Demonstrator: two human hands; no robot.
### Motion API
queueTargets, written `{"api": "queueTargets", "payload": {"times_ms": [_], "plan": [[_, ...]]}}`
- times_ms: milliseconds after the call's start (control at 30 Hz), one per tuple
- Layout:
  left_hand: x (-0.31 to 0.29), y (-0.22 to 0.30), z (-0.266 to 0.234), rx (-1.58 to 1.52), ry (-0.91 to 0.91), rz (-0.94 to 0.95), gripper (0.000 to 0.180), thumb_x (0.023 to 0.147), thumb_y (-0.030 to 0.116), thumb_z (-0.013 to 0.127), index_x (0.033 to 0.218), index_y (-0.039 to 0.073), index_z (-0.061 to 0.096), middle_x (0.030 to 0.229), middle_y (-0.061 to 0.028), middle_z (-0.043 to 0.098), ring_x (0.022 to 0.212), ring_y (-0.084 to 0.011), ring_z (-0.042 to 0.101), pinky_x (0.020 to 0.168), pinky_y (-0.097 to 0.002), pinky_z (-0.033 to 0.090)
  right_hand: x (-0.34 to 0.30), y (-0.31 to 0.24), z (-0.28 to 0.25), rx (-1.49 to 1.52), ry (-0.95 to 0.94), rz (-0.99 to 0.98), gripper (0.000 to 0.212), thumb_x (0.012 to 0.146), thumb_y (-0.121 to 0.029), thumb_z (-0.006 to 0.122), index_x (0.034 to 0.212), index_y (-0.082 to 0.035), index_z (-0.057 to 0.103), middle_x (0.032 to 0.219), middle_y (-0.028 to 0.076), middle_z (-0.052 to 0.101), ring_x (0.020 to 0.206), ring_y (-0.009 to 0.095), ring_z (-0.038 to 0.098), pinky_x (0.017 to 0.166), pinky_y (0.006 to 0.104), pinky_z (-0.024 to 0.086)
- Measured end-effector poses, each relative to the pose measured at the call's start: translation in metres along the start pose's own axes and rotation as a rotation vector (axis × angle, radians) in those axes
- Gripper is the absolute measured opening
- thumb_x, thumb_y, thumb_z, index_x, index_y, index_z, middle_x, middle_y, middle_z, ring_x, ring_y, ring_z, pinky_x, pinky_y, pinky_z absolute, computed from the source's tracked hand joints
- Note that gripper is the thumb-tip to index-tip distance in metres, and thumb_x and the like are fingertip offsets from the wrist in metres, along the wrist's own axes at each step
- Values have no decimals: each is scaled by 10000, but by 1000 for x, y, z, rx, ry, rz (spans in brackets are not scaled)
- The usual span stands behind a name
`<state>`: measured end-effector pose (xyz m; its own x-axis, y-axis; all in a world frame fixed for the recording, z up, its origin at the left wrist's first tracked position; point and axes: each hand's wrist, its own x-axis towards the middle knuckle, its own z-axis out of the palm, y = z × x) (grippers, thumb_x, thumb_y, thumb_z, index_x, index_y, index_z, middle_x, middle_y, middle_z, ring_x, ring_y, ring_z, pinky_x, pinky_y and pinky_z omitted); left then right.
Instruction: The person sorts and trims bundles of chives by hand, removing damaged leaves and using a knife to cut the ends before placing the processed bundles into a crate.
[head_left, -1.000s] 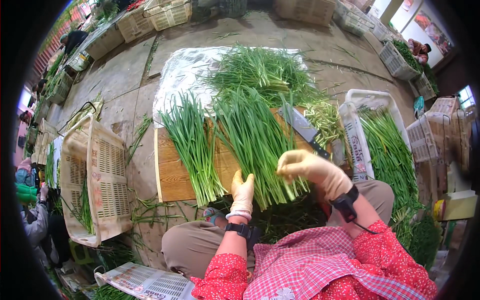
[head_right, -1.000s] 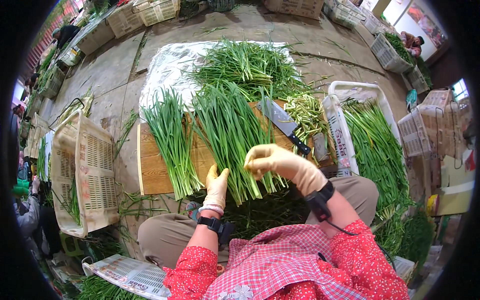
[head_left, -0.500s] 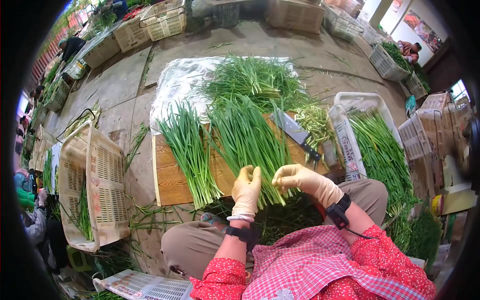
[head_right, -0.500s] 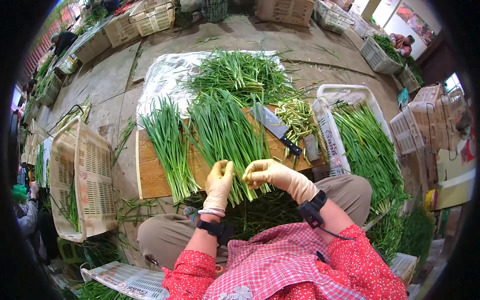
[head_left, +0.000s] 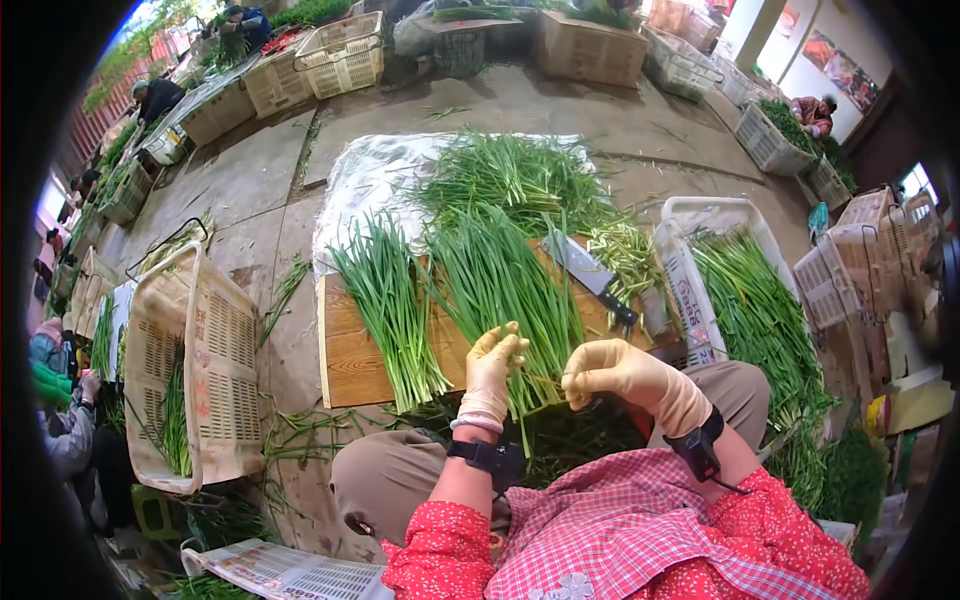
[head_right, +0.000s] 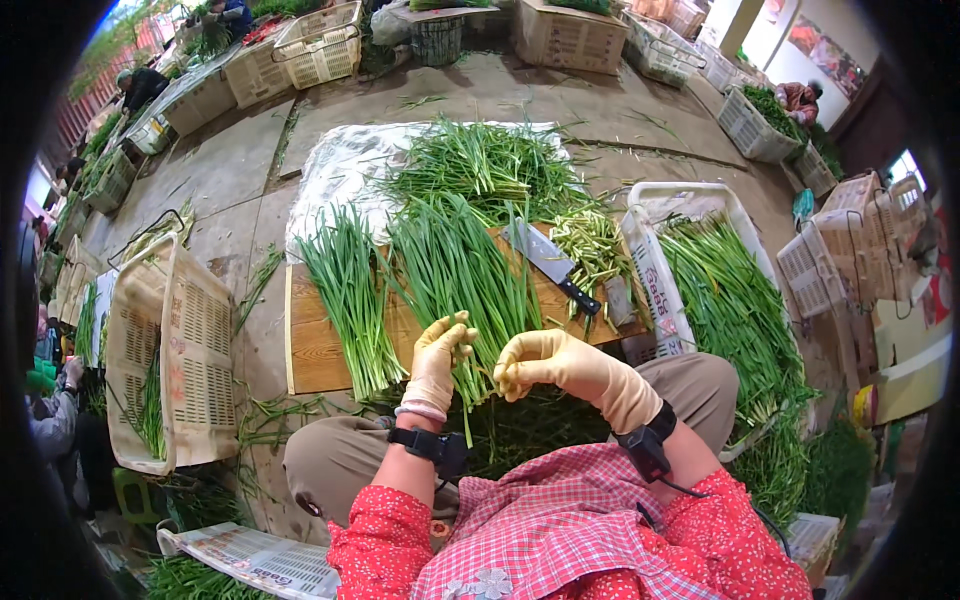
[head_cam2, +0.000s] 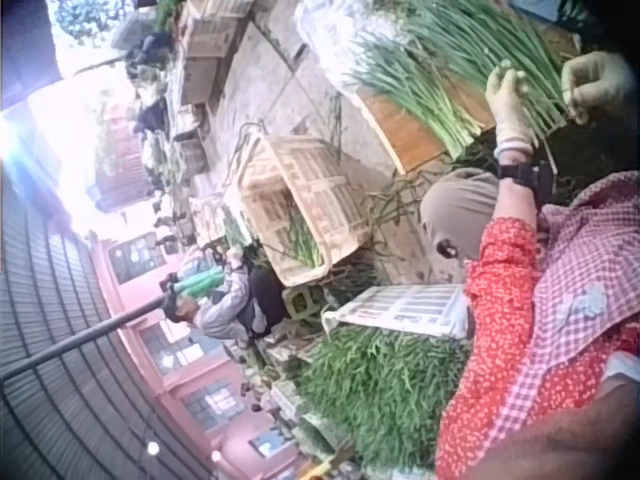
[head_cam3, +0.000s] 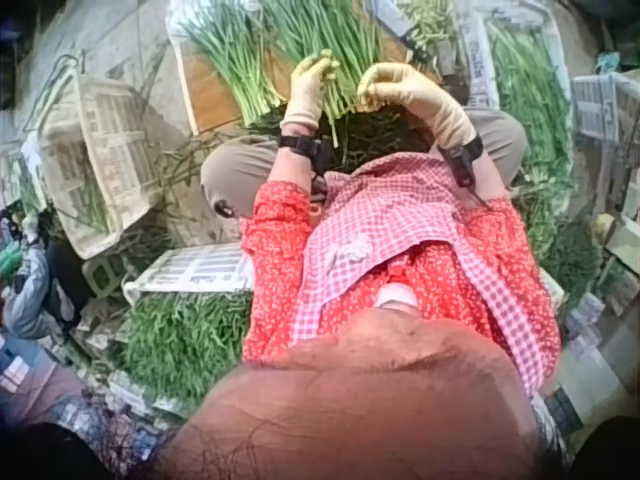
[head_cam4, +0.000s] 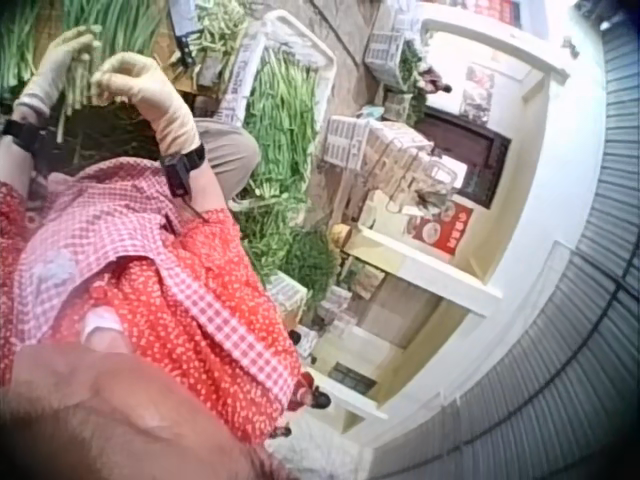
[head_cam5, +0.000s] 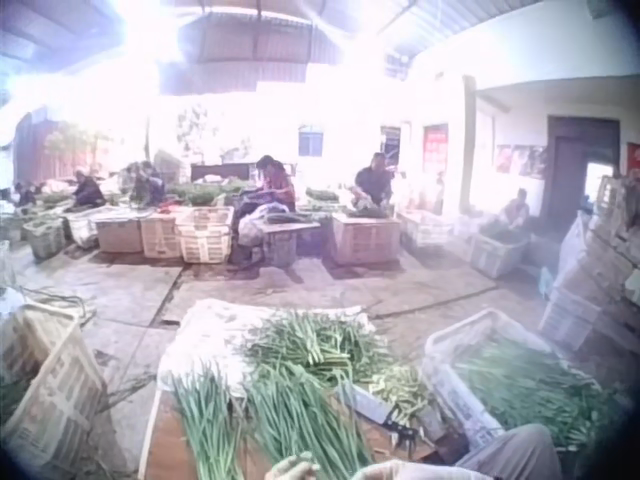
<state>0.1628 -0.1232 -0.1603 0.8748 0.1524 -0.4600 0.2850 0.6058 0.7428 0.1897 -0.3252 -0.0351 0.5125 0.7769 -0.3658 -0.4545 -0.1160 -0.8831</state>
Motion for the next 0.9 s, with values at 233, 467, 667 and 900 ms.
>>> {"api": "queueTargets", "payload": {"times_ms": [233, 467, 667, 900], "plan": [[-7, -11, 18, -373, 48, 116, 201, 935, 73, 625, 1132, 55, 662, 1029, -35, 690, 831, -107, 656, 617, -200, 515, 21, 51, 4, -316, 200, 198, 349, 913, -286, 665, 1129, -16, 617, 950, 56, 682, 828, 131, 643, 777, 279, 518], [-13, -7, 24, -427, 57, 228, 207, 941, 72, 619, 1144, 53, 650, 1040, -49, 682, 847, -112, 651, 638, -196, 518, 39, 56, 15, -165, 23, 317, 402, 913, -367, 666, 1104, -15, 624, 918, 40, 660, 799, 124, 628, 752, 277, 515], [-15, 4, 20, -483, -113, 146, 246, 944, 93, 614, 1188, 63, 620, 1119, -45, 663, 963, -149, 637, 837, -275, 516, 50, 47, -5, -348, -62, 346, 301, 881, -329, 692, 967, -41, 676, 819, -7, 642, 726, 94, 577, 672, 246, 473], [-8, 42, -13, -383, 238, 289, 291, 954, 221, 617, 1225, 121, 584, 1169, -23, 618, 1007, -142, 589, 881, -290, 454, 76, -86, -42, -387, -97, 94, 280, 877, -288, 721, 1001, -39, 698, 885, 30, 707, 766, 105, 654, 688, 262, 533]]}}
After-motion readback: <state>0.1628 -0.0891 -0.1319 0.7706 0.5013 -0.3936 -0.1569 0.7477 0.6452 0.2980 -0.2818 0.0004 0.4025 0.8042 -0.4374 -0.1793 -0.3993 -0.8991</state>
